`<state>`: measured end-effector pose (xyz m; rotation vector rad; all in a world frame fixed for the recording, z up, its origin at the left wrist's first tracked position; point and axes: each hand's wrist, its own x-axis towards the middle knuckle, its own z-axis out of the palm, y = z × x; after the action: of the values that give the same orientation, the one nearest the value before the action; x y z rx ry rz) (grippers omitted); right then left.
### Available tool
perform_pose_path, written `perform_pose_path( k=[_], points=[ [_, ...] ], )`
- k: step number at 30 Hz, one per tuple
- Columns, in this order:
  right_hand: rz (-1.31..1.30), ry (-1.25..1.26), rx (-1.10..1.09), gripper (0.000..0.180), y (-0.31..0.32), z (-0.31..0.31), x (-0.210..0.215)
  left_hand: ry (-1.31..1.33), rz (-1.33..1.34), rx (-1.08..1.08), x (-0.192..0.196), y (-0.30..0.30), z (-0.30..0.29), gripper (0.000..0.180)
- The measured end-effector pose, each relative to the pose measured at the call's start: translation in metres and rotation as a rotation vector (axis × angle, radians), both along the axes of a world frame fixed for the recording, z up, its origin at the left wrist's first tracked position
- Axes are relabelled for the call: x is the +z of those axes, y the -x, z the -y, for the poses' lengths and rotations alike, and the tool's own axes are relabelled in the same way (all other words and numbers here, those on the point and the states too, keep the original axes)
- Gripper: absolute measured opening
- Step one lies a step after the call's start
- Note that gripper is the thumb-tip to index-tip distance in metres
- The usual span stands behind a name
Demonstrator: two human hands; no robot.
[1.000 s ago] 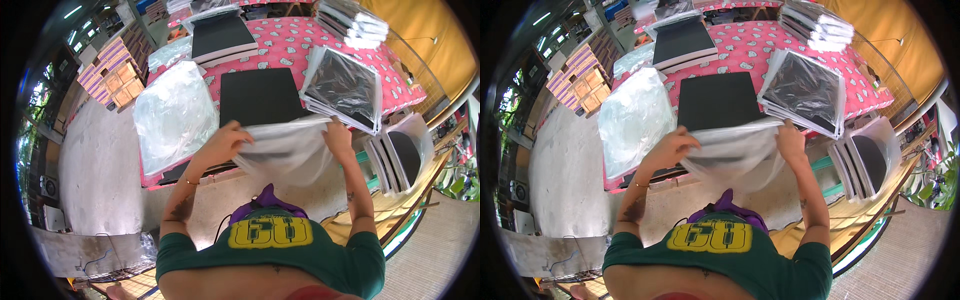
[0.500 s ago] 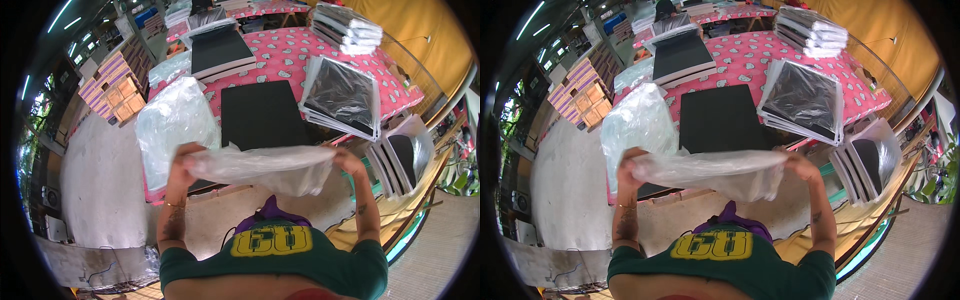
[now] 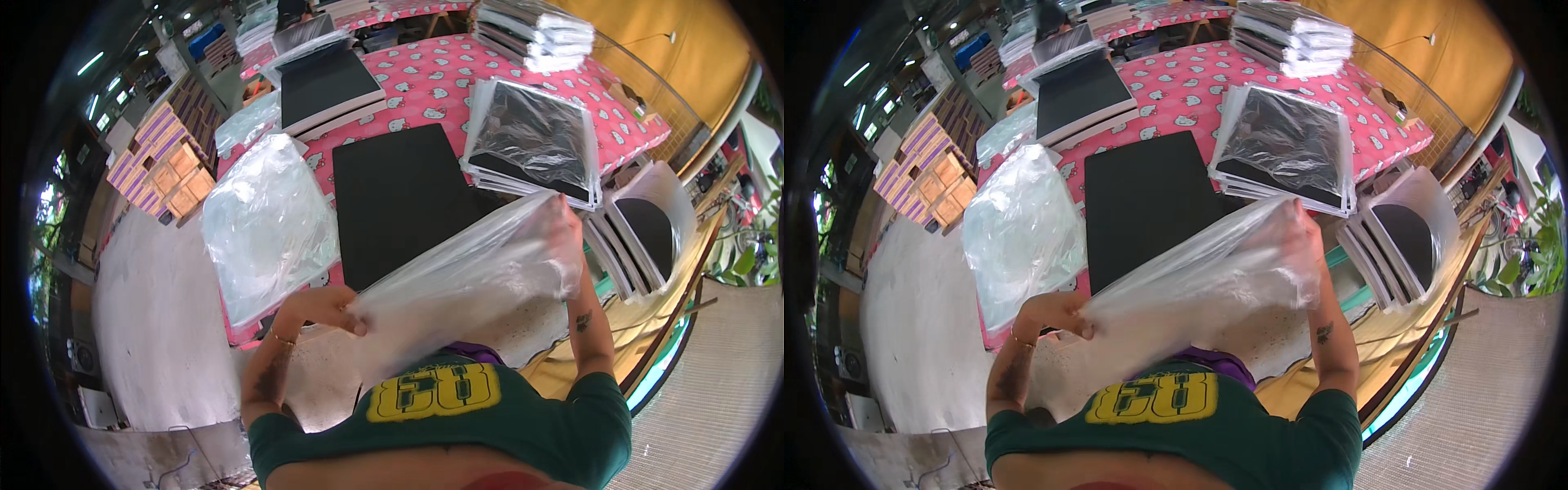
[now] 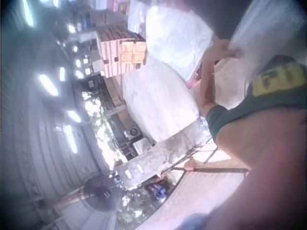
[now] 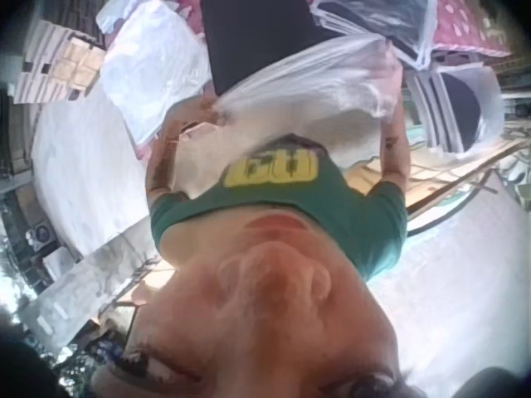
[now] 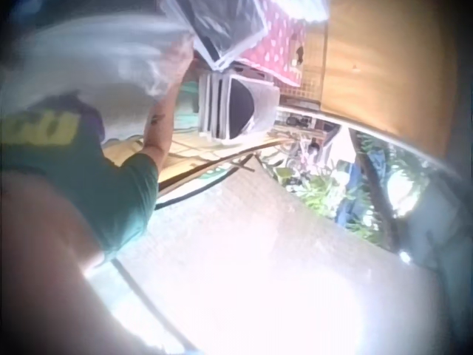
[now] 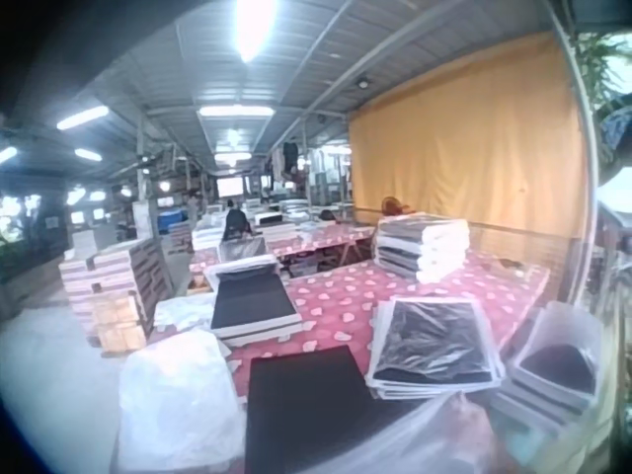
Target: The person places white paper items into plastic bags and stacks the packaged items on a table.
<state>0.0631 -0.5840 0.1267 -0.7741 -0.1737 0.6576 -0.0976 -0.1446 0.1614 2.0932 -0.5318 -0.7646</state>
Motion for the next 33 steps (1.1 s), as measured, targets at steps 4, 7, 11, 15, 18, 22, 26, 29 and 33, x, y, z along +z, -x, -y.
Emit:
perform_pose_path(
  k=[4,7,11,15,18,22,26,29,33],
  points=[
    [0.246,0.649,0.502,0.035,-0.004,0.041,-0.086,0.975,0.229,1.128,-0.004,0.009,0.011,0.035],
    [0.258,0.76,0.496,0.045,0.007,0.025,-0.086,0.563,-0.056,0.666,-0.07,0.009,-0.054,0.037],
    [-0.175,0.049,0.225,0.049,0.018,0.043,-0.081,0.684,-0.112,0.546,-0.081,0.019,-0.04,0.036],
    [0.124,0.835,0.1,0.032,0.033,-0.004,-0.12,0.822,-0.072,1.075,-0.139,0.024,-0.028,0.046],
    [0.301,1.065,-0.39,0.038,0.038,-0.032,-0.159,0.27,0.248,1.343,-0.173,0.016,0.021,0.046],
    [0.719,1.29,-0.604,0.063,0.026,-0.05,-0.214,-0.358,0.278,1.184,-0.2,0.011,0.027,0.049],
    [0.712,1.218,-0.679,0.054,0.043,-0.065,-0.167,-0.089,0.158,1.246,-0.181,0.024,0.029,0.05],
    [0.4,1.003,-0.555,0.039,0.049,-0.057,-0.128,-0.158,0.677,1.106,-0.155,0.036,0.026,0.05],
    [0.425,0.647,-0.36,0.029,0.048,-0.024,-0.044,0.79,0.002,1.152,-0.089,0.049,-0.019,0.059]
  ],
)
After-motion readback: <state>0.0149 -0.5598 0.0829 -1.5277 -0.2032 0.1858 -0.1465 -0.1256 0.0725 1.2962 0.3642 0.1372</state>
